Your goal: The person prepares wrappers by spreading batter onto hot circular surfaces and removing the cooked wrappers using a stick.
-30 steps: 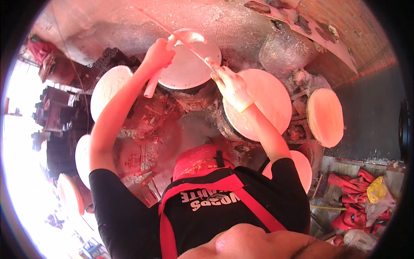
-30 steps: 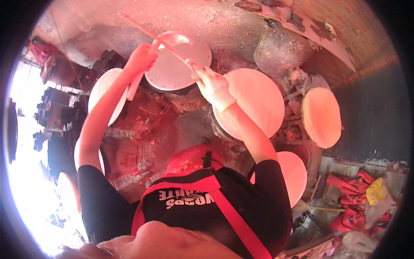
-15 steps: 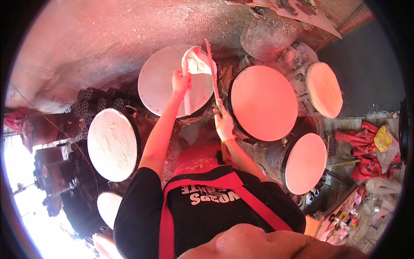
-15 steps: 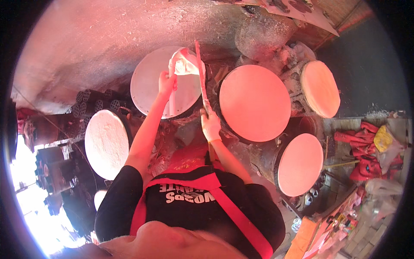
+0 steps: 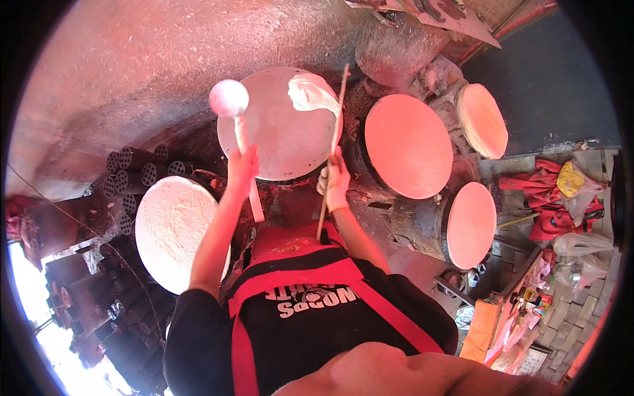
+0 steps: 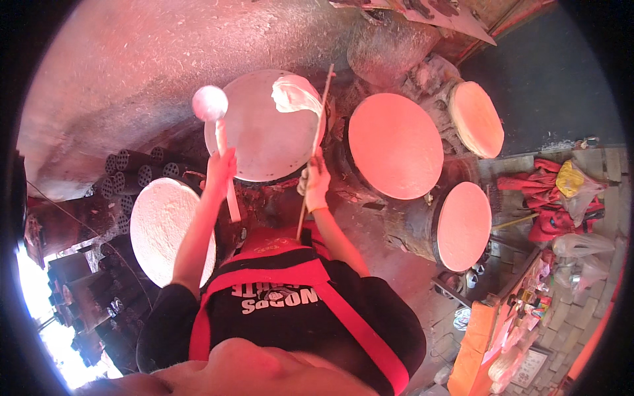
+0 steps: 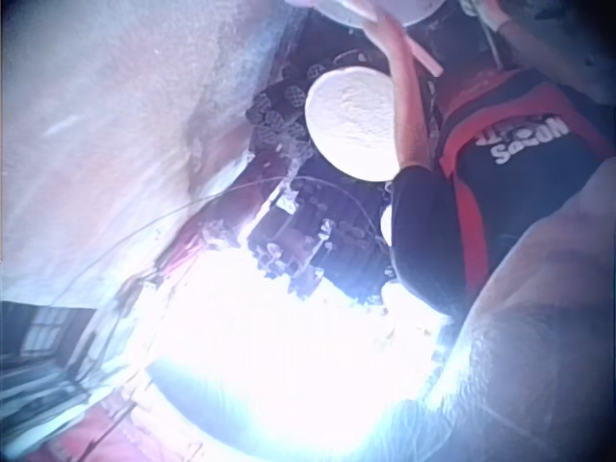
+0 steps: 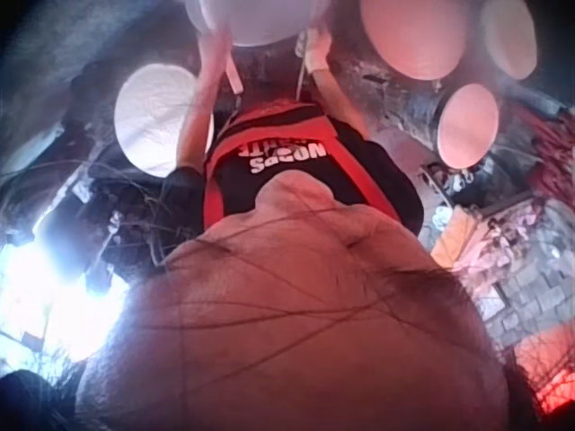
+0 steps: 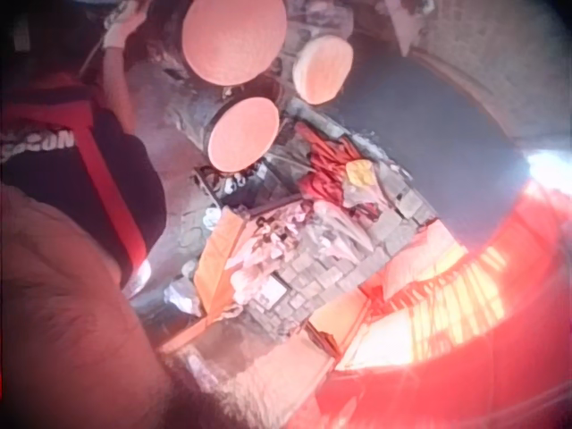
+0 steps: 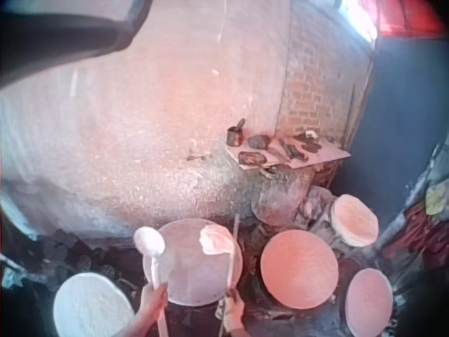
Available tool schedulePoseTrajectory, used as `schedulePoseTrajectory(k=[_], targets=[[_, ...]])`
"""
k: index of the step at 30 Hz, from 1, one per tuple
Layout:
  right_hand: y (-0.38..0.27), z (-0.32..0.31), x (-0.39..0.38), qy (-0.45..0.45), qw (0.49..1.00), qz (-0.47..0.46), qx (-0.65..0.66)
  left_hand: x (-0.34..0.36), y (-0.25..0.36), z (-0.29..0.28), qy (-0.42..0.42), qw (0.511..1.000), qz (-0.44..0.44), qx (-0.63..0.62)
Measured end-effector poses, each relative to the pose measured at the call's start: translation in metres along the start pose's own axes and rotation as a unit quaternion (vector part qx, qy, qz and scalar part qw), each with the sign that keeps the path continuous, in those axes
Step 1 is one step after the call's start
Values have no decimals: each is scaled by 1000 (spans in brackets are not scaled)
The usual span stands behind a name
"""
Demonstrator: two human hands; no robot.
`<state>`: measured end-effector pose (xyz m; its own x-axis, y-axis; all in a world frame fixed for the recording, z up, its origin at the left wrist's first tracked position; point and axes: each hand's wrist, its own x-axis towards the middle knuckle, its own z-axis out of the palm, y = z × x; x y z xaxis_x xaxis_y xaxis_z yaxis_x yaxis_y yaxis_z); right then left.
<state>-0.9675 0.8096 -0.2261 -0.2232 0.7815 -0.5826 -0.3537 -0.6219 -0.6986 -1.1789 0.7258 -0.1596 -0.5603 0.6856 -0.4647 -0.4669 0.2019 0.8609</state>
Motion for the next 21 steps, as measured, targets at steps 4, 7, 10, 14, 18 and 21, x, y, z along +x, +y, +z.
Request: schedulePoseTrajectory(k=[4, 7, 10, 14, 18, 21], targets=[[13, 56, -3, -25, 998, -3, -51, -70, -12, -22, 19, 994, -38, -102], [2, 78, 15, -85, 991, 0, -106, -95, -20, -38, 25, 988, -65, -140], [-21, 67, 4, -161, 972, 52, -165, -106, -37, -53, 68, 988, -38, -130], [-19, 15, -18, -69, 981, 9, -180, -120, -53, -72, 100, 987, -15, -127], [-6, 9, -11, -41, 981, -10, -188, -128, -55, -78, 101, 985, 8, -137], [-12, 44, 3, -104, 965, 33, -237, -133, -51, -71, 101, 985, -3, -142]])
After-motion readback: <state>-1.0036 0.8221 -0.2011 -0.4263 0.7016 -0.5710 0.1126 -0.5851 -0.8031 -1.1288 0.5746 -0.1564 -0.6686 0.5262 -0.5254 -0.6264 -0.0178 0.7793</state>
